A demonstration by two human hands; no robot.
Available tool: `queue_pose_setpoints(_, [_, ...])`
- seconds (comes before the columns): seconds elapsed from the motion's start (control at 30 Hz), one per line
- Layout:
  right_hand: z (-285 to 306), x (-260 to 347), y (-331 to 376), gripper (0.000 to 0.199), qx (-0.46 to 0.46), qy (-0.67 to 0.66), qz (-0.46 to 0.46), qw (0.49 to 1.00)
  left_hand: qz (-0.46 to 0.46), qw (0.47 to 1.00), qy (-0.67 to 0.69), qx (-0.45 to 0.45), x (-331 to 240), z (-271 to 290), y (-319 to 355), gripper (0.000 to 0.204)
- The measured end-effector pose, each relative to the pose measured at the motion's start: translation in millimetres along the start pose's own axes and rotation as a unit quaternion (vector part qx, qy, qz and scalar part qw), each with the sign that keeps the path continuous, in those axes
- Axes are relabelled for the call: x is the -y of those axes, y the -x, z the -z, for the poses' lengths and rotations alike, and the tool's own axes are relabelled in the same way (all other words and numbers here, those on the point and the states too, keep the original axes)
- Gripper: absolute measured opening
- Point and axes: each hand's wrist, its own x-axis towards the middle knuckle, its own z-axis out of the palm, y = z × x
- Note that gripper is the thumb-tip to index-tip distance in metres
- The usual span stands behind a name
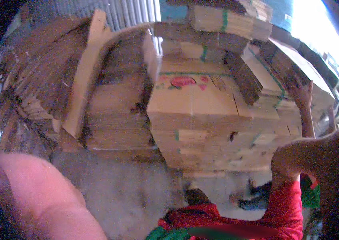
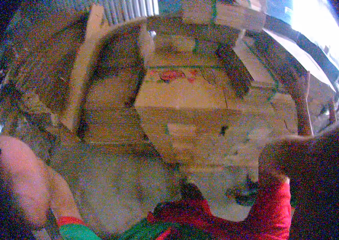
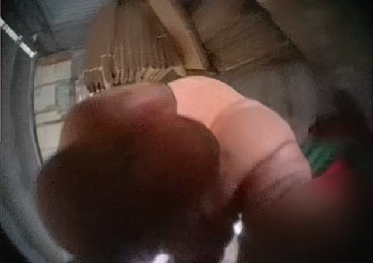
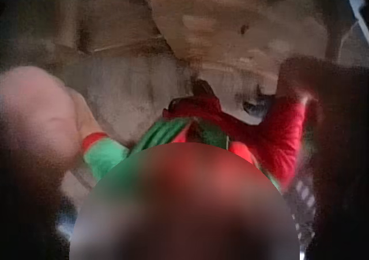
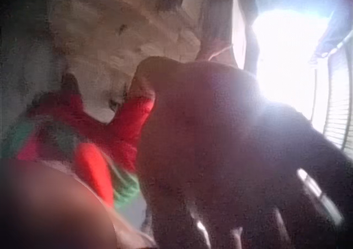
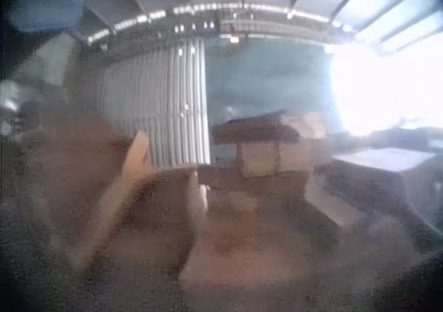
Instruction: The person uses a manual pallet jack to pull a stack of flat cardboard boxes across a warehouse floor. The person positions the jack under the load, pulls it backward, and then lifts a single box from the top of the stack by hand.
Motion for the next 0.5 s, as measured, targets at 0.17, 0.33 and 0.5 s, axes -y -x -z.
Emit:
queue_pose_setpoints(0.17, [-16,-85,-8,0.038,-0.004,0.121,-0.065,0.99,0.046,0.996,0.069,0.027,81,-104,-6,0.075])
queue_pose_setpoints(0.33, [-11,-196,-41,0.037,-0.034,0.194,-0.081,0.977,0.041,0.995,0.061,0.072,128,-235,-22,0.076])
queue_pose_setpoints(0.5, [-5,-302,-74,0.041,0.035,0.334,-0.095,0.937,-0.059,0.967,-0.003,0.249,184,-323,-41,0.079])
